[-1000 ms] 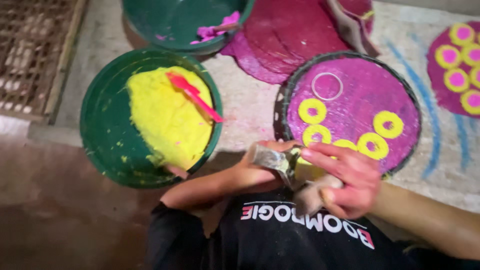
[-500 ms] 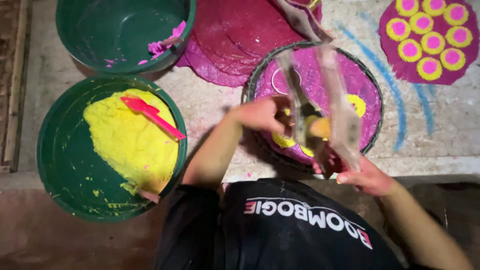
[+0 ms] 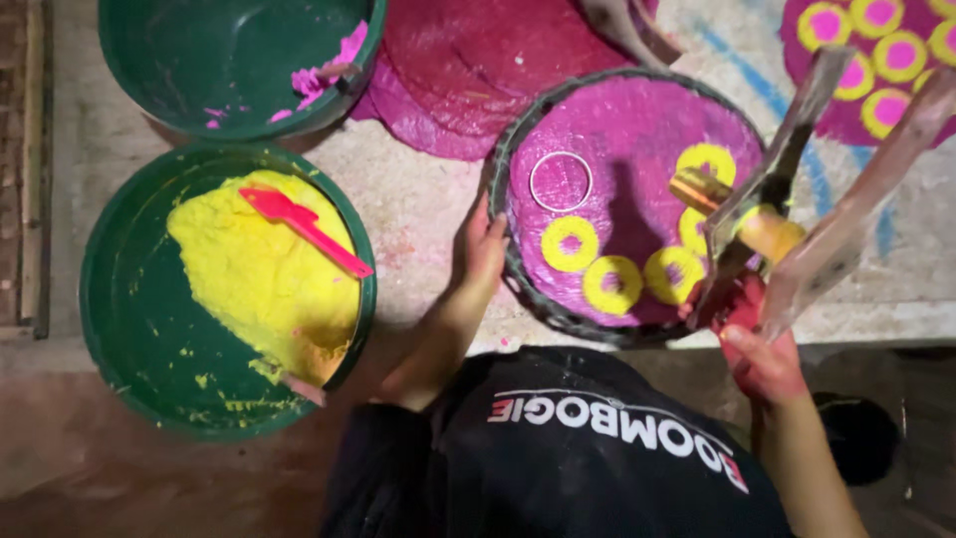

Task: The person uses a manual dough press to scoop yellow dough and form ring shapes onto a pink dough base in a round tray. They repeatedly press the dough, remove the formed rings, and refill the press from a green bowl.

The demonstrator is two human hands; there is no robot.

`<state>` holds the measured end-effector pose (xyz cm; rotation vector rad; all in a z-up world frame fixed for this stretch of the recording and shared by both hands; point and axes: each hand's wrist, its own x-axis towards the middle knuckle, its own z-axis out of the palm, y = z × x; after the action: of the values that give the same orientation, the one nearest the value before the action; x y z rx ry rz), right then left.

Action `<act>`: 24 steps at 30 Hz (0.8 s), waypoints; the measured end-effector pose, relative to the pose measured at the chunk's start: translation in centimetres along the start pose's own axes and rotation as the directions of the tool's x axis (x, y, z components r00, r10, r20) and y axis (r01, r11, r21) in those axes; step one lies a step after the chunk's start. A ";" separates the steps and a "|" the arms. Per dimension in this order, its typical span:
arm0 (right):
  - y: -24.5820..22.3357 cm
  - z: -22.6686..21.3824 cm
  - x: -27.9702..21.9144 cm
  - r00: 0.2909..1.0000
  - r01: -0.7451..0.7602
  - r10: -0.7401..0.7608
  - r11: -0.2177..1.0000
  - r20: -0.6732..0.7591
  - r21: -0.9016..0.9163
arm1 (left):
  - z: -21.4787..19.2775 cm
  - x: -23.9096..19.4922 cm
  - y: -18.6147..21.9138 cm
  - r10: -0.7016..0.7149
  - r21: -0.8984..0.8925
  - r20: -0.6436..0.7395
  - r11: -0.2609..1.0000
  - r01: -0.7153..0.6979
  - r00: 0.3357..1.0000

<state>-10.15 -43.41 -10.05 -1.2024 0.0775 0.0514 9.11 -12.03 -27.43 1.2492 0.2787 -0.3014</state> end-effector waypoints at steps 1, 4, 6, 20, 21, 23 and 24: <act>0.1 0.1 0.2 1.000 -0.005 0.005 1.000 0.000 0.008 | 0.0 -2.3 0.4 0.044 0.058 -0.005 0.997 -0.044 0.999; 0.2 0.5 1.2 0.999 -0.009 0.007 0.999 0.045 0.031 | 0.1 -6.6 2.8 0.083 0.134 0.034 0.987 -0.087 0.996; 0.3 0.9 1.6 0.998 -0.006 0.004 0.999 0.065 0.036 | 0.4 -8.2 4.1 0.406 0.609 0.067 0.707 -0.360 0.912; -0.2 1.7 2.1 0.998 -0.038 0.039 0.998 0.040 -0.046 | 3.6 -7.3 6.8 0.317 0.789 0.545 0.118 -0.603 0.776; -0.4 1.6 2.2 0.997 -0.046 0.053 0.993 0.063 -0.108 | 3.6 -7.1 7.1 0.328 0.796 0.533 0.118 -0.594 0.780; -0.9 1.2 3.3 0.990 -0.051 0.080 0.970 0.114 -0.237 | 4.0 -5.7 8.6 0.392 0.719 0.485 0.331 -0.612 0.782; -0.9 1.1 3.9 0.969 -0.142 0.175 0.972 0.175 -0.186 | 4.2 -4.6 9.6 0.435 0.590 0.440 0.519 -0.618 0.786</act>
<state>-6.15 -42.74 -9.16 -1.3571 0.0010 0.3191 8.58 -12.97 -16.00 1.9861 -0.5120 0.0037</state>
